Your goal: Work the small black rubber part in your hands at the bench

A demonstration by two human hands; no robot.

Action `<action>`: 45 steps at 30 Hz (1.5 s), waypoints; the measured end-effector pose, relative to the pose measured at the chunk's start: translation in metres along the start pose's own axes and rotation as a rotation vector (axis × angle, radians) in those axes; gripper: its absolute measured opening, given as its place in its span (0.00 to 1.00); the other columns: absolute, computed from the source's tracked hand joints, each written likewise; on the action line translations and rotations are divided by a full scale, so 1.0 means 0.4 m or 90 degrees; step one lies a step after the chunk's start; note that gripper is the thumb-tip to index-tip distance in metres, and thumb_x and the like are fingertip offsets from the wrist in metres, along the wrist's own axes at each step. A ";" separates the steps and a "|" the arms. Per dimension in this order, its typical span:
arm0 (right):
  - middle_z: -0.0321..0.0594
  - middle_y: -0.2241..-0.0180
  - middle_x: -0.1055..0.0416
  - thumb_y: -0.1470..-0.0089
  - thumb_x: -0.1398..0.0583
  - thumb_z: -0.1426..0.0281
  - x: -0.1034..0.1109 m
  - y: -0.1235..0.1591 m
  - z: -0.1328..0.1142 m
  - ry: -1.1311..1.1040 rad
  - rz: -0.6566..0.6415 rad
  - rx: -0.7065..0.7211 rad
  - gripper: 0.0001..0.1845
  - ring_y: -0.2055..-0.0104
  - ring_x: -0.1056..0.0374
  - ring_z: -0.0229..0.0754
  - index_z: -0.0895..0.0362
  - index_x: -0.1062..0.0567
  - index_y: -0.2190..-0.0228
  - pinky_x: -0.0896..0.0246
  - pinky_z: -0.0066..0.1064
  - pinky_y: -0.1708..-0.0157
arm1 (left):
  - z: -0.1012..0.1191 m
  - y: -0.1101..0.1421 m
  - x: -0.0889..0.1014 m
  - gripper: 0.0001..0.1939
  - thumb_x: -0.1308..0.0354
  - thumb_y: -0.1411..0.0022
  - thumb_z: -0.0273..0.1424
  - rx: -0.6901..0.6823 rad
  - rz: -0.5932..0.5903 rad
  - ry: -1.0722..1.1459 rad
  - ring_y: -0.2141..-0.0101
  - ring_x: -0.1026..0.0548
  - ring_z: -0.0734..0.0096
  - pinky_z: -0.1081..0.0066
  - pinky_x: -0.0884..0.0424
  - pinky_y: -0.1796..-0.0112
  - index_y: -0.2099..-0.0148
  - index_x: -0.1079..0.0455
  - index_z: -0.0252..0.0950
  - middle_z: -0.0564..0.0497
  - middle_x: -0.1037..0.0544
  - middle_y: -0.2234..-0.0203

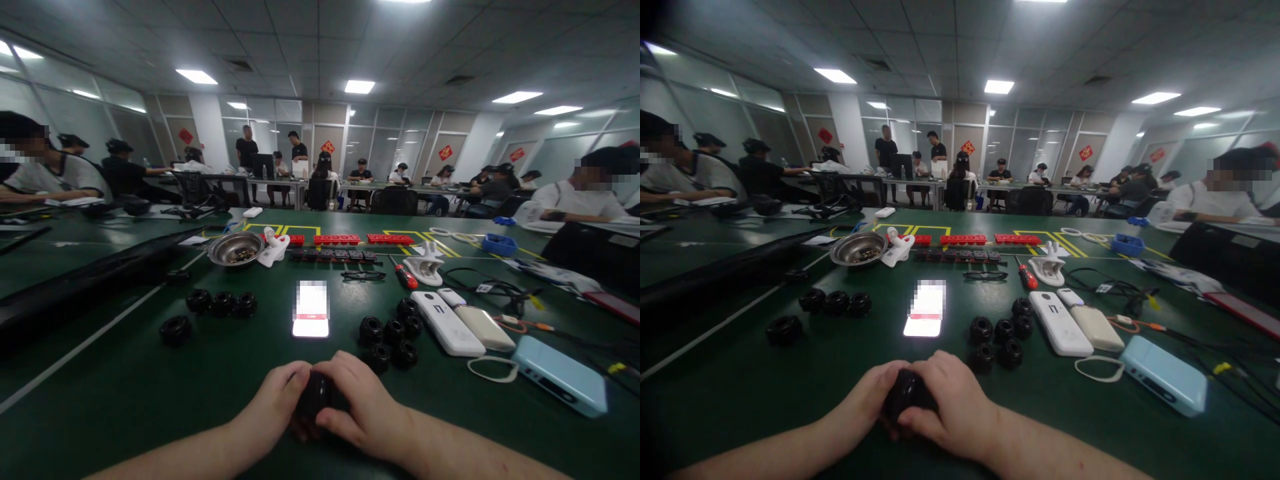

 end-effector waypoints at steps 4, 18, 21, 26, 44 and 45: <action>0.46 0.53 0.43 0.51 0.49 0.73 0.009 0.006 -0.049 0.002 0.011 0.089 0.24 0.52 0.47 0.45 0.58 0.46 0.50 0.50 0.40 0.53 | 0.002 -0.002 0.019 0.25 0.53 0.53 0.51 0.013 0.044 0.055 0.87 0.32 0.77 0.78 0.38 0.86 0.65 0.41 0.33 0.55 0.31 0.84; 0.43 0.61 0.37 0.51 0.44 0.66 0.025 -0.003 -0.021 0.060 0.081 0.033 0.21 0.60 0.42 0.44 0.57 0.40 0.55 0.46 0.39 0.60 | 0.013 -0.004 0.013 0.24 0.50 0.52 0.48 -0.018 0.024 0.053 0.79 0.31 0.76 0.74 0.34 0.80 0.62 0.41 0.34 0.52 0.32 0.73; 0.45 0.55 0.41 0.52 0.47 0.74 0.024 0.009 -0.054 0.059 0.083 0.098 0.25 0.55 0.45 0.46 0.57 0.45 0.52 0.49 0.41 0.55 | 0.009 -0.005 0.015 0.23 0.50 0.53 0.48 -0.016 0.028 0.062 0.82 0.31 0.77 0.74 0.35 0.82 0.63 0.41 0.34 0.53 0.32 0.76; 0.47 0.60 0.38 0.54 0.44 0.60 0.038 0.009 0.009 0.065 0.109 -0.048 0.28 0.59 0.43 0.49 0.61 0.42 0.53 0.46 0.44 0.60 | 0.013 0.001 0.026 0.22 0.46 0.54 0.44 -0.015 0.054 0.064 0.81 0.30 0.77 0.75 0.35 0.81 0.61 0.42 0.35 0.52 0.32 0.72; 0.41 0.65 0.34 0.51 0.46 0.61 0.009 -0.006 0.023 0.090 0.028 -0.078 0.19 0.62 0.41 0.44 0.57 0.37 0.59 0.61 0.48 0.50 | 0.018 -0.007 0.019 0.27 0.38 0.61 0.40 -0.052 0.013 0.083 0.74 0.29 0.72 0.74 0.34 0.77 0.59 0.43 0.36 0.52 0.31 0.71; 0.41 0.64 0.35 0.51 0.45 0.62 0.009 -0.006 0.016 0.096 0.029 -0.064 0.18 0.61 0.41 0.45 0.57 0.37 0.58 0.60 0.48 0.50 | 0.015 -0.008 0.019 0.27 0.39 0.60 0.42 -0.049 0.011 0.090 0.74 0.30 0.72 0.73 0.34 0.77 0.59 0.43 0.36 0.52 0.31 0.71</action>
Point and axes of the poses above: each hand's wrist, its own y-axis away from the middle knuckle, its own x-axis out of the back of the hand, z = x × y, the point moved 10 cm from there along -y, towards the middle knuckle
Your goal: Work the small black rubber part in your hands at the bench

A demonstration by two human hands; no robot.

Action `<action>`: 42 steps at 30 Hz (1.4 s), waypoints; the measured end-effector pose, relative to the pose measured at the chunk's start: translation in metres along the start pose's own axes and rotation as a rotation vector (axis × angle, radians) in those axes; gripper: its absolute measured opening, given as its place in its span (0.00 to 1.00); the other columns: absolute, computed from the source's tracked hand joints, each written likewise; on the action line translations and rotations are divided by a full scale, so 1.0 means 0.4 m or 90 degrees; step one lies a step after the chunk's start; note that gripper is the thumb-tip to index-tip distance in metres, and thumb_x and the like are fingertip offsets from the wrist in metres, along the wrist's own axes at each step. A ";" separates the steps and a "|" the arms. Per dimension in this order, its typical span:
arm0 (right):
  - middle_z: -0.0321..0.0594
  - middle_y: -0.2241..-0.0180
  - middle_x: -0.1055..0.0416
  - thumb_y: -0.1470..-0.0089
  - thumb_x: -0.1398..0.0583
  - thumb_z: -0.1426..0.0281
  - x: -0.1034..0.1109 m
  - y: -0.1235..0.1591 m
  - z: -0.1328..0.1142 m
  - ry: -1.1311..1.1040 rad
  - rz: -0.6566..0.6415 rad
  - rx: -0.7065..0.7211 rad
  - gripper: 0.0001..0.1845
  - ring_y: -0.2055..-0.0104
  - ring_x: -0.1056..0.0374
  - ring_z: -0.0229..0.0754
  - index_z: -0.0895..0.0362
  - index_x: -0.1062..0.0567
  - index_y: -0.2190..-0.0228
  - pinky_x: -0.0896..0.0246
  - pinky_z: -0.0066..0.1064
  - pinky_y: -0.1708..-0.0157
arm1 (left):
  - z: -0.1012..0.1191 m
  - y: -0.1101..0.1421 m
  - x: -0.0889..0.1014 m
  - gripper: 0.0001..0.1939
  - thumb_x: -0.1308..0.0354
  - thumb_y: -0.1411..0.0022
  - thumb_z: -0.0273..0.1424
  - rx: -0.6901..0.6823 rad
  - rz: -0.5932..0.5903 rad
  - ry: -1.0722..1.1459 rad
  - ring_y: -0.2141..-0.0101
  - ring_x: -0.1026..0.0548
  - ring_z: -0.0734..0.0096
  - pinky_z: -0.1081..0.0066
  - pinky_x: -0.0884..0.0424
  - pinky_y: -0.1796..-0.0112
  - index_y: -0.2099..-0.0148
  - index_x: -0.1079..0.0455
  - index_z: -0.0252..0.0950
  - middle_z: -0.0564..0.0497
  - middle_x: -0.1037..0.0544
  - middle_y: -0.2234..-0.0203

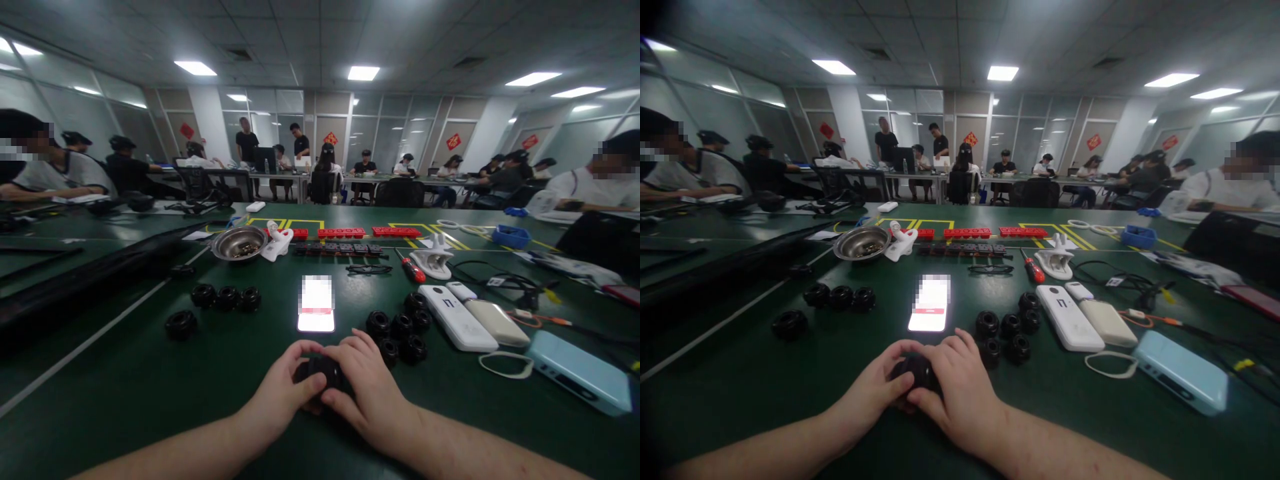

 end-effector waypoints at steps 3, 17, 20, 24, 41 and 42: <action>0.43 0.58 0.37 0.51 0.45 0.68 0.002 0.009 -0.036 0.003 0.009 0.080 0.21 0.56 0.43 0.44 0.56 0.42 0.54 0.60 0.46 0.49 | -0.009 -0.003 0.005 0.25 0.43 0.56 0.45 0.016 0.008 0.014 0.75 0.30 0.73 0.72 0.33 0.77 0.59 0.43 0.36 0.52 0.31 0.72; 0.44 0.56 0.38 0.52 0.44 0.65 0.000 -0.002 -0.041 0.015 -0.012 0.086 0.25 0.54 0.44 0.46 0.57 0.43 0.53 0.61 0.47 0.47 | -0.012 -0.002 0.024 0.21 0.44 0.53 0.42 0.020 0.050 0.041 0.67 0.29 0.63 0.69 0.32 0.74 0.58 0.43 0.38 0.49 0.31 0.67; 0.46 0.58 0.38 0.57 0.43 0.55 0.016 -0.003 -0.017 -0.025 0.028 0.032 0.31 0.56 0.43 0.48 0.59 0.41 0.55 0.62 0.49 0.48 | -0.004 0.000 0.017 0.22 0.43 0.54 0.40 0.006 0.036 0.034 0.66 0.29 0.63 0.69 0.32 0.73 0.58 0.43 0.38 0.49 0.31 0.67; 0.41 0.67 0.35 0.55 0.44 0.54 0.008 -0.009 0.014 -0.036 0.019 -0.027 0.20 0.62 0.40 0.46 0.57 0.33 0.66 0.59 0.50 0.50 | -0.002 0.002 0.019 0.25 0.42 0.57 0.43 0.007 0.040 0.015 0.65 0.30 0.64 0.69 0.32 0.71 0.58 0.43 0.37 0.50 0.32 0.68; 0.43 0.67 0.35 0.55 0.43 0.57 -0.021 -0.006 0.034 -0.072 -0.030 -0.063 0.21 0.65 0.39 0.45 0.59 0.35 0.63 0.41 0.41 0.63 | 0.022 0.006 0.023 0.19 0.41 0.57 0.41 -0.052 0.074 -0.090 0.67 0.31 0.66 0.68 0.34 0.68 0.64 0.38 0.35 0.51 0.32 0.71; 0.43 0.66 0.35 0.54 0.42 0.58 -0.027 -0.008 0.037 -0.073 -0.040 -0.070 0.21 0.65 0.39 0.45 0.59 0.35 0.62 0.40 0.39 0.64 | 0.033 0.007 0.022 0.18 0.41 0.56 0.39 -0.072 0.079 -0.112 0.65 0.32 0.65 0.67 0.35 0.64 0.64 0.38 0.35 0.50 0.31 0.69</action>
Point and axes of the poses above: each hand's wrist, its own y-axis away from the middle knuckle, its own x-axis out of the back of the hand, z = x × y, the point moved 10 cm from there along -y, towards the middle knuckle
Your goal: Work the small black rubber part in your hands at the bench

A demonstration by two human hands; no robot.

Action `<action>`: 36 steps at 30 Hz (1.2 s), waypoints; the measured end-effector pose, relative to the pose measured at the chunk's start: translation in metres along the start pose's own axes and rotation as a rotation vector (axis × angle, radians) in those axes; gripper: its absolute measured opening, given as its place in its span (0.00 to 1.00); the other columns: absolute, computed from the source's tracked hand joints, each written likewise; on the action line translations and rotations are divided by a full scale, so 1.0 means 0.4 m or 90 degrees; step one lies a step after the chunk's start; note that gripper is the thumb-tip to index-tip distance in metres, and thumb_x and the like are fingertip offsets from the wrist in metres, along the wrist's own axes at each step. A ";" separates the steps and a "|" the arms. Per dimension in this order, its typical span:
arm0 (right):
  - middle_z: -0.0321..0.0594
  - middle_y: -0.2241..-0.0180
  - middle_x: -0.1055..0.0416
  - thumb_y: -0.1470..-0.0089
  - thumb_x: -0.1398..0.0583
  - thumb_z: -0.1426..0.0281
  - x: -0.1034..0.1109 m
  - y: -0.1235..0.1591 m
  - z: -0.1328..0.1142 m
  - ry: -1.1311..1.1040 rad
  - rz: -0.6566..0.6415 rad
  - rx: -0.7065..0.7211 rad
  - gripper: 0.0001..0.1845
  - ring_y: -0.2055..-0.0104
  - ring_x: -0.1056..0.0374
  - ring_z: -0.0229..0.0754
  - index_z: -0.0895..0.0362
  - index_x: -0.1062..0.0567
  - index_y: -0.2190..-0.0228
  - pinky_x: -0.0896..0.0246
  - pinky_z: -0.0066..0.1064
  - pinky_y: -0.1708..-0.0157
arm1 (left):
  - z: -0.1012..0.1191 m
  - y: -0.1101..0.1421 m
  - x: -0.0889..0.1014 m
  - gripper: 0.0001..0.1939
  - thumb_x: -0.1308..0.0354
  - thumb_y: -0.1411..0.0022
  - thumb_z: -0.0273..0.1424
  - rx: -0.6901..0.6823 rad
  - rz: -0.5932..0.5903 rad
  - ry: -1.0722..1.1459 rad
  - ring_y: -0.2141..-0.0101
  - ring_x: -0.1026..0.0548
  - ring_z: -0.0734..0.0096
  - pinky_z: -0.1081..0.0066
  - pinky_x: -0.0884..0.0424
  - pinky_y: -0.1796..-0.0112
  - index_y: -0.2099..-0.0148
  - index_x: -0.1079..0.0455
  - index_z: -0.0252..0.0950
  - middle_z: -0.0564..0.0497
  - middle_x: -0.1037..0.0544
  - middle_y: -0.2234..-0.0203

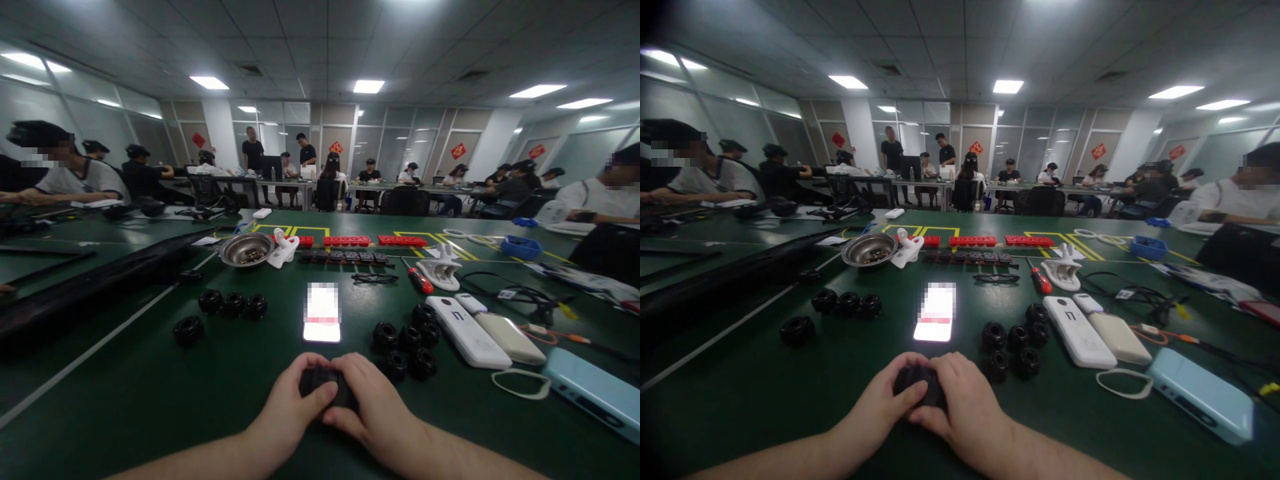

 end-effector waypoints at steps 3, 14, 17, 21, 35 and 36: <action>0.43 0.62 0.36 0.56 0.39 0.62 -0.002 -0.002 -0.003 -0.019 0.009 0.022 0.26 0.62 0.39 0.44 0.58 0.39 0.56 0.41 0.36 0.62 | 0.002 -0.001 -0.008 0.20 0.41 0.56 0.40 0.006 -0.018 0.027 0.63 0.32 0.62 0.65 0.35 0.63 0.61 0.38 0.35 0.48 0.30 0.66; 0.46 0.54 0.44 0.53 0.42 0.67 0.023 0.028 -0.074 0.025 0.063 0.183 0.27 0.54 0.45 0.47 0.55 0.45 0.51 0.44 0.38 0.56 | -0.030 -0.003 -0.033 0.26 0.37 0.62 0.41 0.052 -0.095 0.128 0.76 0.29 0.72 0.73 0.34 0.77 0.62 0.36 0.31 0.50 0.29 0.73; 0.47 0.60 0.39 0.52 0.46 0.56 0.036 0.023 -0.029 0.010 0.090 0.093 0.27 0.60 0.41 0.48 0.58 0.42 0.55 0.41 0.41 0.62 | -0.035 -0.001 -0.021 0.25 0.36 0.63 0.38 0.064 -0.061 0.152 0.73 0.28 0.70 0.72 0.33 0.75 0.63 0.37 0.33 0.50 0.29 0.71; 0.44 0.69 0.36 0.49 0.49 0.57 0.025 0.013 0.007 0.018 0.061 0.040 0.19 0.67 0.39 0.45 0.58 0.36 0.62 0.40 0.39 0.68 | -0.038 -0.003 -0.016 0.27 0.36 0.64 0.40 0.068 -0.056 0.147 0.72 0.28 0.69 0.71 0.31 0.75 0.61 0.36 0.32 0.48 0.30 0.69; 0.43 0.69 0.36 0.51 0.48 0.57 0.036 0.015 -0.011 0.009 0.072 0.059 0.21 0.68 0.41 0.45 0.59 0.37 0.60 0.43 0.40 0.67 | -0.024 0.004 -0.016 0.26 0.38 0.61 0.40 0.085 -0.053 0.114 0.73 0.29 0.71 0.72 0.32 0.74 0.61 0.37 0.31 0.48 0.30 0.70; 0.43 0.70 0.36 0.50 0.48 0.57 0.033 0.014 -0.014 0.012 0.062 0.068 0.20 0.68 0.41 0.44 0.59 0.35 0.62 0.43 0.40 0.67 | -0.024 0.003 -0.017 0.27 0.38 0.62 0.41 0.078 -0.057 0.113 0.73 0.29 0.72 0.73 0.32 0.75 0.61 0.37 0.31 0.49 0.30 0.70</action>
Point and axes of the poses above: each hand's wrist, its own y-axis away from the middle knuckle, its own x-axis out of the back of the hand, z = x × y, the point moved 10 cm from there along -y, towards the middle knuckle
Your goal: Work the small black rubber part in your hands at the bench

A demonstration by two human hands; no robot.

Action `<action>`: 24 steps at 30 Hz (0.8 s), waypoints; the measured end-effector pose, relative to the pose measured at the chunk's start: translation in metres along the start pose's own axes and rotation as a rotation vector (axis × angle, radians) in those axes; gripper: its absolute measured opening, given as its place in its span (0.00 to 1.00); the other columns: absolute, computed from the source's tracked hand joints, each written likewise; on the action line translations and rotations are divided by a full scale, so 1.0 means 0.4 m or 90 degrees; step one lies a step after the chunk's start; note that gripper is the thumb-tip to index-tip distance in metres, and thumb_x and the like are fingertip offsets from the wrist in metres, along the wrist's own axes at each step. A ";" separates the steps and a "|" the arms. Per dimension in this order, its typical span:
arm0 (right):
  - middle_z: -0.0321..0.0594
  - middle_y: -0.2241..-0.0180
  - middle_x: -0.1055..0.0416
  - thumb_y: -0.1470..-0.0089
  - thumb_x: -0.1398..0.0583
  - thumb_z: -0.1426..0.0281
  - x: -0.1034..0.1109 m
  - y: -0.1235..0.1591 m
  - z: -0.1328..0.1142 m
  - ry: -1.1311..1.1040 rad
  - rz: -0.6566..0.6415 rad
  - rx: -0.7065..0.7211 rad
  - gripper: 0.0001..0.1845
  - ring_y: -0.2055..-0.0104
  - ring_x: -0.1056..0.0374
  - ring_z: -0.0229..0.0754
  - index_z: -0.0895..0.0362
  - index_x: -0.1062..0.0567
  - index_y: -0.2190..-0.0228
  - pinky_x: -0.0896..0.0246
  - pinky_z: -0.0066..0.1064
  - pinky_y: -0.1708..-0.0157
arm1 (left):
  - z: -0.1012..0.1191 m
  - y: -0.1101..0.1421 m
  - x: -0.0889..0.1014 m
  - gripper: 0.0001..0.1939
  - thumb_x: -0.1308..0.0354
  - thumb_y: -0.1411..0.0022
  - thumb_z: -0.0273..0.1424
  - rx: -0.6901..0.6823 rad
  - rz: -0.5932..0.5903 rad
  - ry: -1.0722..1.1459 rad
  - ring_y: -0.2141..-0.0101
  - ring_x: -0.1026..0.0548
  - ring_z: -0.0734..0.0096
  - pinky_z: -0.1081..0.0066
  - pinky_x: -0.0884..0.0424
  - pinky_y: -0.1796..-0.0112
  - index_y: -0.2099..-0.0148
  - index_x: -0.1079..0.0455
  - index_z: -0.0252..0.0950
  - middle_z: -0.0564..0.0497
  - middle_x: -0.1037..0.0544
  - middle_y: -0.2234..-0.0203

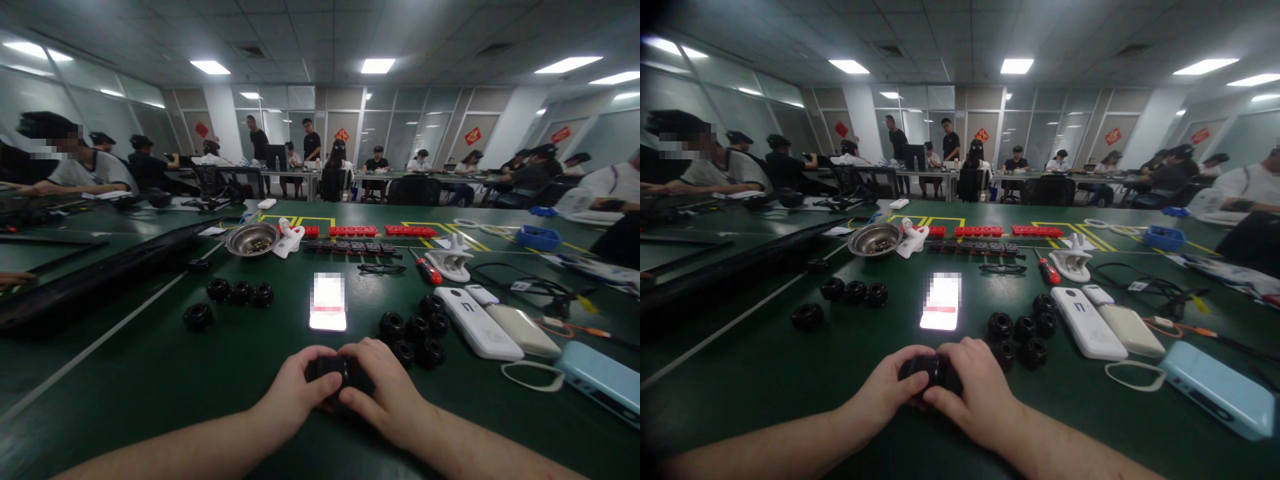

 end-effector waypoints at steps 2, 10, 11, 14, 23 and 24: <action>0.43 0.69 0.35 0.49 0.48 0.59 0.000 -0.003 -0.015 -0.002 -0.007 0.032 0.18 0.67 0.41 0.44 0.59 0.35 0.61 0.44 0.39 0.66 | -0.006 -0.003 0.001 0.29 0.39 0.62 0.44 0.005 -0.004 0.003 0.74 0.29 0.71 0.72 0.32 0.75 0.60 0.37 0.31 0.48 0.30 0.70; 0.45 0.56 0.42 0.51 0.46 0.68 0.005 0.005 -0.048 0.000 -0.005 0.092 0.24 0.55 0.45 0.48 0.56 0.44 0.51 0.49 0.42 0.56 | -0.007 0.000 0.014 0.22 0.42 0.56 0.41 0.023 0.049 0.021 0.74 0.29 0.71 0.72 0.32 0.76 0.61 0.38 0.31 0.49 0.31 0.72; 0.46 0.57 0.41 0.52 0.45 0.66 0.011 0.006 -0.037 -0.010 0.015 0.070 0.26 0.55 0.45 0.48 0.57 0.44 0.51 0.48 0.42 0.56 | -0.005 0.002 0.014 0.21 0.42 0.55 0.40 0.023 0.052 0.023 0.74 0.29 0.71 0.72 0.32 0.76 0.61 0.38 0.32 0.49 0.30 0.72; 0.45 0.65 0.37 0.52 0.45 0.60 0.011 0.006 0.009 -0.013 0.033 -0.030 0.23 0.63 0.41 0.46 0.59 0.40 0.56 0.43 0.41 0.64 | 0.001 0.004 0.011 0.21 0.41 0.56 0.38 0.019 0.046 0.011 0.75 0.29 0.73 0.73 0.32 0.76 0.61 0.38 0.32 0.49 0.30 0.70; 0.44 0.56 0.40 0.51 0.48 0.73 0.003 -0.004 -0.057 0.025 -0.016 0.094 0.21 0.56 0.44 0.45 0.56 0.41 0.53 0.46 0.40 0.57 | -0.019 -0.006 0.010 0.23 0.47 0.51 0.42 0.046 0.028 0.031 0.80 0.29 0.75 0.73 0.32 0.78 0.57 0.39 0.31 0.50 0.29 0.75; 0.44 0.55 0.41 0.52 0.48 0.73 0.006 -0.002 -0.058 0.021 -0.007 0.097 0.22 0.55 0.45 0.45 0.56 0.42 0.53 0.47 0.40 0.56 | -0.019 -0.005 0.010 0.22 0.46 0.51 0.42 0.046 0.031 0.026 0.80 0.29 0.74 0.73 0.32 0.79 0.58 0.39 0.31 0.50 0.29 0.75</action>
Point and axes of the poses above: each hand's wrist, its own y-axis away from the middle knuckle, its own x-axis out of the back of the hand, z = x × y, the point moved 10 cm from there along -y, towards the middle knuckle
